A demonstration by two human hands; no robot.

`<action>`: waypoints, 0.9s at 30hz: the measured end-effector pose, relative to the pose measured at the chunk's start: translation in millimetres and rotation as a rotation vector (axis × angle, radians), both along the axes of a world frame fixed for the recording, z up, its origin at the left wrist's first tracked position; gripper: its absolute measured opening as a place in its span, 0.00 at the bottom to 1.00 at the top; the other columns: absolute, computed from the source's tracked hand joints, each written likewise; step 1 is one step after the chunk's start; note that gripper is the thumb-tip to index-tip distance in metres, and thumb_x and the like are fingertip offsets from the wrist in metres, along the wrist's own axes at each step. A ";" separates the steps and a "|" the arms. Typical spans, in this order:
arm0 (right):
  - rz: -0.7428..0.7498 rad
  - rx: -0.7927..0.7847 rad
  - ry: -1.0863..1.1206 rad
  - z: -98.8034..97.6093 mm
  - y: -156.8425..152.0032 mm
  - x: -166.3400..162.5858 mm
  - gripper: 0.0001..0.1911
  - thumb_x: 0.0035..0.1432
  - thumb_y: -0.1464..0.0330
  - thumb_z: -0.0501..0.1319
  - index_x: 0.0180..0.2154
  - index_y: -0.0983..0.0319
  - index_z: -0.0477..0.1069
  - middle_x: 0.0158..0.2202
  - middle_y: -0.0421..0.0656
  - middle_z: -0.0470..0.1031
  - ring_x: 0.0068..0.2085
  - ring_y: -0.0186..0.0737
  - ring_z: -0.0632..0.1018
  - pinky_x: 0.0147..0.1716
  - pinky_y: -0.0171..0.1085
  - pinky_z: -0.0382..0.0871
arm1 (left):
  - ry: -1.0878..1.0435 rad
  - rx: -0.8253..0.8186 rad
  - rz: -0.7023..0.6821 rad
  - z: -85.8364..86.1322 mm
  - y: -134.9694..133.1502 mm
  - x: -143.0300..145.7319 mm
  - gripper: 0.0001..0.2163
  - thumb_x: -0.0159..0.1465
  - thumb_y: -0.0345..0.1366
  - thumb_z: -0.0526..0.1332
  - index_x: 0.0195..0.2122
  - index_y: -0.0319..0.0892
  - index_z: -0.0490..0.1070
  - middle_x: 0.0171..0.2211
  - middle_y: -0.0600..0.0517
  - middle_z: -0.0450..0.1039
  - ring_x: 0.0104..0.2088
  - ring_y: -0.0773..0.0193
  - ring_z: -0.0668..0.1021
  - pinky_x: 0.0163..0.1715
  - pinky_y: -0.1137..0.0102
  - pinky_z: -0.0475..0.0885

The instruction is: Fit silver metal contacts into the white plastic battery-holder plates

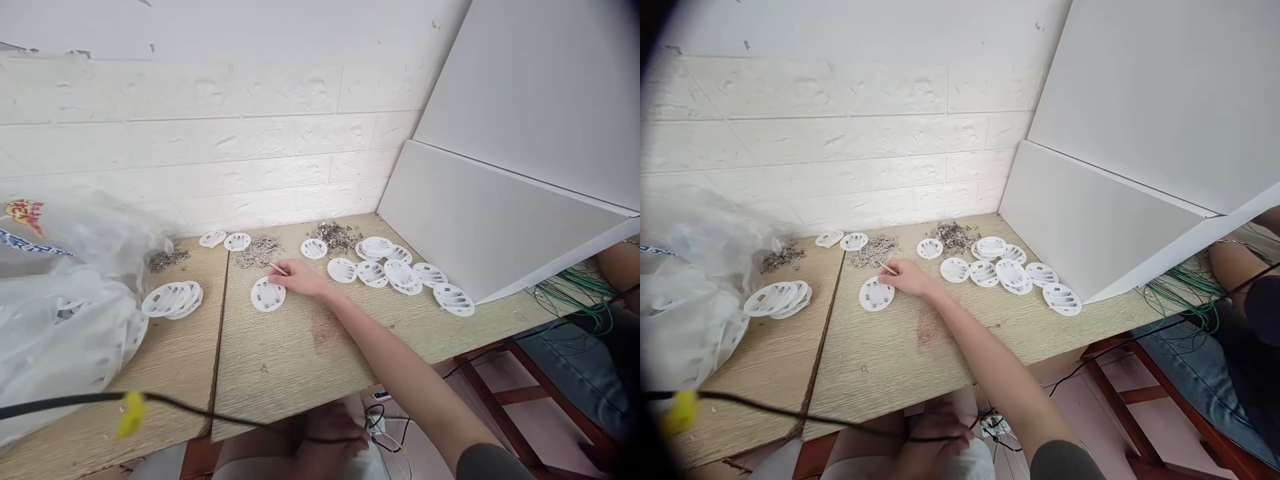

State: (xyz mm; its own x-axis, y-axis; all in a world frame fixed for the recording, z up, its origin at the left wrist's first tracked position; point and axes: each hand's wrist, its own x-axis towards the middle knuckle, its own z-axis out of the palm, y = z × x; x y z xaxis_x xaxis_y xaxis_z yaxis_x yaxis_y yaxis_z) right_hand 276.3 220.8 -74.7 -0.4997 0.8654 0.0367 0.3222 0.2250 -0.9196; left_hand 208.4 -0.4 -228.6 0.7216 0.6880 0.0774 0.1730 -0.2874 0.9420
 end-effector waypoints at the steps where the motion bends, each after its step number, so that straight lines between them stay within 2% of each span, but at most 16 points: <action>1: 0.000 -0.005 0.001 0.0 -0.3 -0.7 0.08 0.57 0.64 0.61 0.32 0.63 0.70 0.27 0.37 0.68 0.29 0.32 0.67 0.30 0.32 0.58 | -0.026 0.112 -0.018 1.6 -5.8 -8.1 0.24 0.68 0.53 0.48 0.34 0.45 0.79 0.28 0.47 0.79 0.34 0.57 0.78 0.47 0.58 0.73; 3: -0.004 -0.010 0.017 0.2 -1.3 -2.1 0.08 0.57 0.65 0.61 0.32 0.63 0.69 0.27 0.37 0.67 0.30 0.32 0.67 0.30 0.33 0.58 | -0.127 0.281 -0.064 7.0 -17.4 -24.8 0.25 0.68 0.54 0.47 0.33 0.44 0.78 0.25 0.48 0.78 0.35 0.58 0.81 0.51 0.59 0.73; 5: 0.009 0.001 0.051 2.5 -2.7 -3.0 0.08 0.58 0.64 0.59 0.33 0.63 0.69 0.27 0.37 0.66 0.29 0.32 0.66 0.30 0.33 0.58 | -0.169 0.336 0.039 17.3 -27.6 -42.0 0.21 0.69 0.48 0.48 0.31 0.44 0.77 0.22 0.50 0.77 0.35 0.61 0.82 0.52 0.63 0.73; 6: 0.025 0.013 0.074 5.2 -3.9 -2.9 0.08 0.59 0.64 0.59 0.33 0.63 0.68 0.27 0.36 0.65 0.29 0.32 0.66 0.30 0.33 0.58 | -0.180 0.327 0.061 24.8 -32.0 -50.7 0.21 0.69 0.47 0.49 0.32 0.43 0.77 0.24 0.49 0.77 0.37 0.61 0.82 0.51 0.64 0.74; 8: 0.069 0.030 0.137 15.2 -8.6 -0.7 0.09 0.60 0.62 0.58 0.34 0.62 0.67 0.29 0.37 0.66 0.31 0.32 0.67 0.32 0.33 0.60 | -0.261 0.304 0.194 43.3 -39.6 -67.9 0.21 0.69 0.48 0.48 0.32 0.43 0.76 0.22 0.48 0.77 0.37 0.60 0.82 0.50 0.66 0.75; 10: 0.100 0.037 0.232 32.0 -19.2 5.7 0.11 0.59 0.60 0.58 0.34 0.62 0.66 0.32 0.39 0.68 0.35 0.34 0.69 0.35 0.34 0.64 | -0.277 0.261 0.216 64.4 -46.6 -83.4 0.19 0.70 0.46 0.49 0.35 0.43 0.76 0.22 0.49 0.77 0.39 0.59 0.83 0.49 0.66 0.75; 14: 0.095 0.030 0.404 70.5 -68.5 40.5 0.12 0.59 0.56 0.58 0.37 0.58 0.66 0.41 0.42 0.73 0.38 0.37 0.73 0.36 0.37 0.67 | -0.302 0.200 0.359 101.4 -61.3 -103.9 0.13 0.69 0.39 0.52 0.38 0.45 0.76 0.22 0.51 0.78 0.39 0.60 0.83 0.40 0.71 0.78; 17: -0.034 0.013 0.410 75.3 -126.4 84.7 0.17 0.54 0.51 0.61 0.30 0.56 0.63 0.31 0.43 0.73 0.32 0.39 0.72 0.30 0.38 0.67 | -0.286 0.147 0.355 120.1 -69.3 -112.1 0.12 0.69 0.38 0.52 0.39 0.47 0.76 0.22 0.53 0.78 0.41 0.59 0.82 0.40 0.71 0.78; 20: -0.127 -0.112 0.466 44.3 -187.1 126.1 0.19 0.54 0.53 0.60 0.22 0.56 0.58 0.17 0.40 0.64 0.22 0.37 0.65 0.25 0.38 0.62 | -0.301 0.122 0.369 134.1 -70.9 -118.7 0.11 0.70 0.37 0.52 0.42 0.50 0.75 0.24 0.55 0.79 0.42 0.60 0.82 0.41 0.69 0.78; 22: -0.202 -0.291 0.454 8.3 -222.9 142.6 0.19 0.56 0.58 0.56 0.18 0.56 0.54 0.11 0.38 0.55 0.18 0.36 0.59 0.23 0.38 0.58 | -0.319 0.119 0.376 141.9 -69.6 -123.8 0.12 0.70 0.37 0.51 0.44 0.51 0.74 0.25 0.54 0.79 0.44 0.58 0.82 0.42 0.66 0.78; 23: -0.246 -0.389 0.392 -11.7 -238.6 146.6 0.19 0.56 0.57 0.55 0.18 0.56 0.55 0.12 0.38 0.55 0.17 0.36 0.58 0.22 0.38 0.57 | -0.318 0.117 0.379 145.3 -69.2 -127.0 0.12 0.70 0.38 0.51 0.43 0.51 0.74 0.25 0.54 0.79 0.44 0.58 0.82 0.43 0.65 0.78; 25: -0.359 -0.500 0.179 -51.0 -265.1 147.4 0.15 0.58 0.53 0.52 0.27 0.56 0.65 0.18 0.39 0.61 0.18 0.37 0.62 0.21 0.39 0.58 | -0.350 0.143 0.396 150.5 -70.0 -135.2 0.12 0.70 0.38 0.51 0.44 0.52 0.75 0.24 0.53 0.78 0.43 0.56 0.82 0.42 0.62 0.78; 27: -0.419 -0.458 -0.059 -84.6 -285.1 142.2 0.16 0.60 0.52 0.51 0.38 0.55 0.69 0.21 0.40 0.66 0.24 0.42 0.70 0.28 0.41 0.66 | -0.363 0.157 0.441 153.5 -73.4 -145.9 0.12 0.69 0.40 0.52 0.45 0.53 0.75 0.22 0.53 0.77 0.42 0.54 0.82 0.41 0.59 0.79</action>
